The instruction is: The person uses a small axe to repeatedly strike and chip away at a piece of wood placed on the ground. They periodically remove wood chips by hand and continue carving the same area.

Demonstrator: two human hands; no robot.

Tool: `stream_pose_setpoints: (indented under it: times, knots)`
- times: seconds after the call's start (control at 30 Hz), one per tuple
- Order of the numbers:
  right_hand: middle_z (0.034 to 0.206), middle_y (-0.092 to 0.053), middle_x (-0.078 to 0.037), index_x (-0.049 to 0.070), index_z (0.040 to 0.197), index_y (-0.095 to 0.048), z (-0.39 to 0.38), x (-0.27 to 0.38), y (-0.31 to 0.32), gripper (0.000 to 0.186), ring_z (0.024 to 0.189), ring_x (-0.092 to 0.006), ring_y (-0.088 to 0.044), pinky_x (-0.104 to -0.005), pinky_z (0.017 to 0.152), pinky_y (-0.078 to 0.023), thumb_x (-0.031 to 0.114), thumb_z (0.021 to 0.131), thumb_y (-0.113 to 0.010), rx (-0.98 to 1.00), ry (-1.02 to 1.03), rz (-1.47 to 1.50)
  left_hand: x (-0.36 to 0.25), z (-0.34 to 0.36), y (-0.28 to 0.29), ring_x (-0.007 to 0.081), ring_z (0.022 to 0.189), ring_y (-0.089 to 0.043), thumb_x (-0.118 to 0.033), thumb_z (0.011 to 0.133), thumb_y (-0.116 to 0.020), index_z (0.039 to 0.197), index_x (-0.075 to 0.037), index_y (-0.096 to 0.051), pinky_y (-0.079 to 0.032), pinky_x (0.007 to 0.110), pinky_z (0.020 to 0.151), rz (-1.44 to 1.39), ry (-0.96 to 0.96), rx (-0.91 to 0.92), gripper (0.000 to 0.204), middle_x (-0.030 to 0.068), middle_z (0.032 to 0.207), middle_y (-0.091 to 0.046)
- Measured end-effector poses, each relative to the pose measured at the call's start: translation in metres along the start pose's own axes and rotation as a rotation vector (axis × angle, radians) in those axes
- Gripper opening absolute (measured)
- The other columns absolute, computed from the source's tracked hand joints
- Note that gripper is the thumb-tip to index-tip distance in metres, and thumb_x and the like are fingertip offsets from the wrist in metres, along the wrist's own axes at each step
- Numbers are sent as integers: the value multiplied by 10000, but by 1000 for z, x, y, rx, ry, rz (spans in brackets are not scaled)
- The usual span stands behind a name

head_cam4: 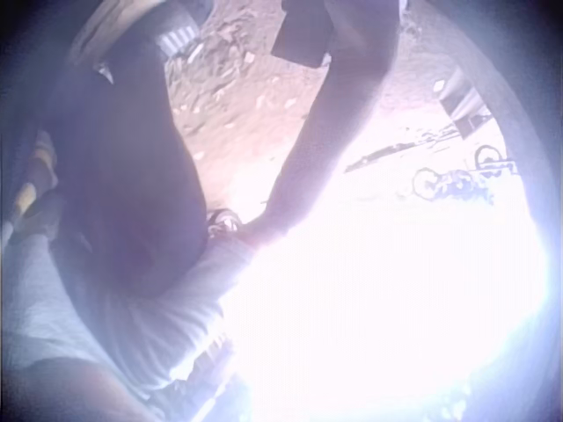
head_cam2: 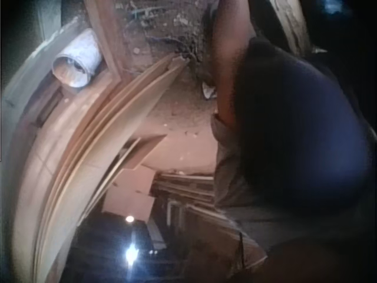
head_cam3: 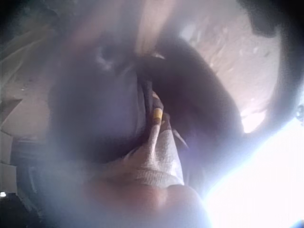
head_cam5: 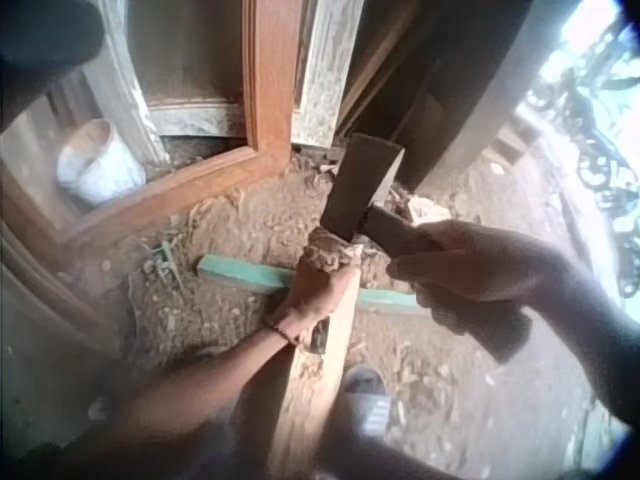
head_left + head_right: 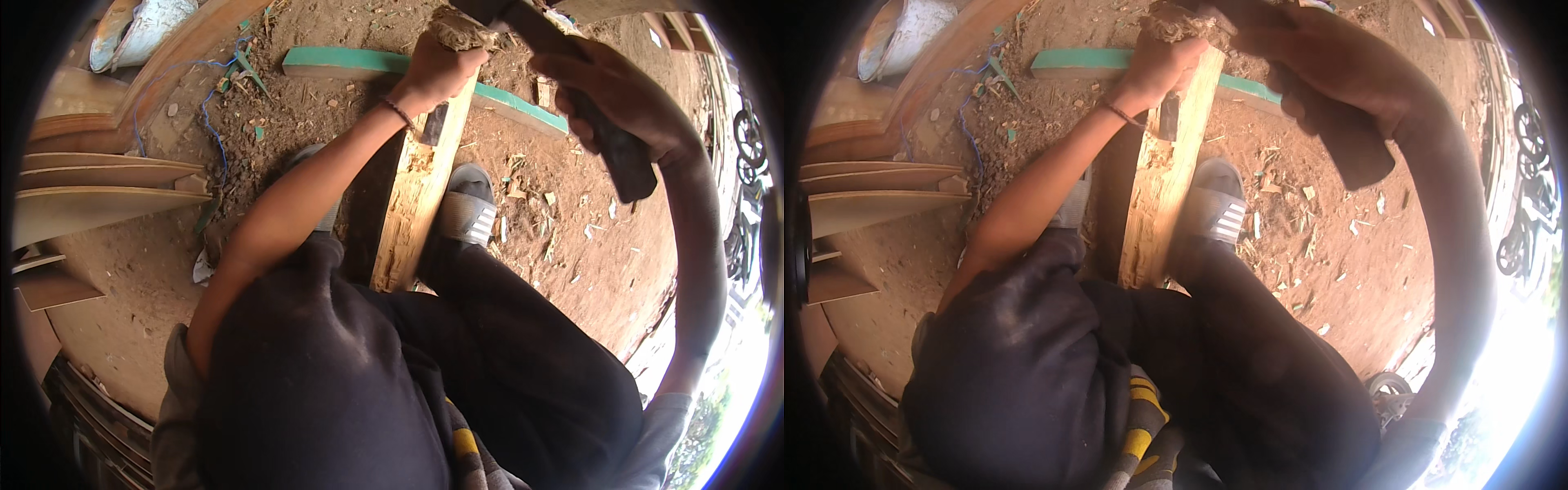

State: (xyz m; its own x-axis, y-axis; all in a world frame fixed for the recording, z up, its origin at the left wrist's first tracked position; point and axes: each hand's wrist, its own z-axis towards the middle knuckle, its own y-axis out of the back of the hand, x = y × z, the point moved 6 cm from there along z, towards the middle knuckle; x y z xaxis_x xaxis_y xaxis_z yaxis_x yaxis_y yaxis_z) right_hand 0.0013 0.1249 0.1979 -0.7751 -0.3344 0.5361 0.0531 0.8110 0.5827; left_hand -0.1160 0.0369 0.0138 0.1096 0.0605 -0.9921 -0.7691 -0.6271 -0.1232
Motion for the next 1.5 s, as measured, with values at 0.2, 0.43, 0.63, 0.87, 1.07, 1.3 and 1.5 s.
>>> stream_pose_setpoints:
  times: [0.2, 0.43, 0.63, 0.87, 1.07, 1.3, 1.5]
  knots:
    - [722, -592, 34, 88, 1021, -599, -30, 40, 63, 311, 495, -15, -510, -158, 401, -394, 395, 979, -570, -287, 237, 36, 1, 2, -9, 78, 408, -513, -143, 798, -625, 589, -79, -560, -359, 286, 348, -92, 32, 155, 228, 10, 511, -573]
    - [717, -580, 24, 49, 1061, -562, 0, 39, 36, 356, 499, -47, -527, -175, 414, -420, 396, 985, -561, -181, 492, 130, -2, 1, -2, 80, 373, -491, -157, 797, -616, 598, -100, -554, -384, 277, 337, -18, 66, 99, 216, 9, 495, -565]
    - [658, -548, 51, 88, 1015, -582, -6, 7, -4, 265, 455, -7, -496, -159, 372, -410, 331, 935, -651, 69, -49, 375, 0, -3, -2, 69, 364, -452, -120, 804, -625, 581, -95, -539, -332, 281, 332, -161, 102, 83, 240, -16, 475, -521]
    - [674, -548, 39, 72, 1070, -558, -17, 43, 67, 326, 465, -36, -493, -172, 384, -390, 376, 962, -601, -230, 483, 273, -3, -1, -8, 78, 359, -454, -112, 804, -628, 565, -80, -527, -321, 290, 328, -182, 15, 90, 261, -14, 468, -512]
    - [690, -550, 19, 56, 1089, -549, 9, 24, -13, 342, 479, -53, -514, -186, 413, -428, 372, 965, -601, 17, 348, 26, -3, 1, -2, 70, 356, -394, -98, 837, -624, 547, -100, -500, -291, 283, 336, -150, 50, 85, 316, -19, 455, -463]
    - [669, -559, 19, 72, 1004, -606, -9, 20, 50, 237, 425, -34, -505, -179, 346, -403, 301, 1002, -545, -272, 257, 224, 14, 6, -2, 87, 347, -444, -122, 816, -641, 529, -90, -503, -340, 293, 330, -157, 88, 31, 319, -5, 441, -476]
    - [663, -544, 26, 38, 1076, -562, 27, 32, 39, 336, 442, -50, -493, -202, 366, -411, 365, 1011, -524, 64, 500, 275, 9, 7, -6, 74, 351, -380, -99, 838, -629, 554, -100, -486, -271, 292, 336, -220, 155, 85, 318, -9, 471, -469]
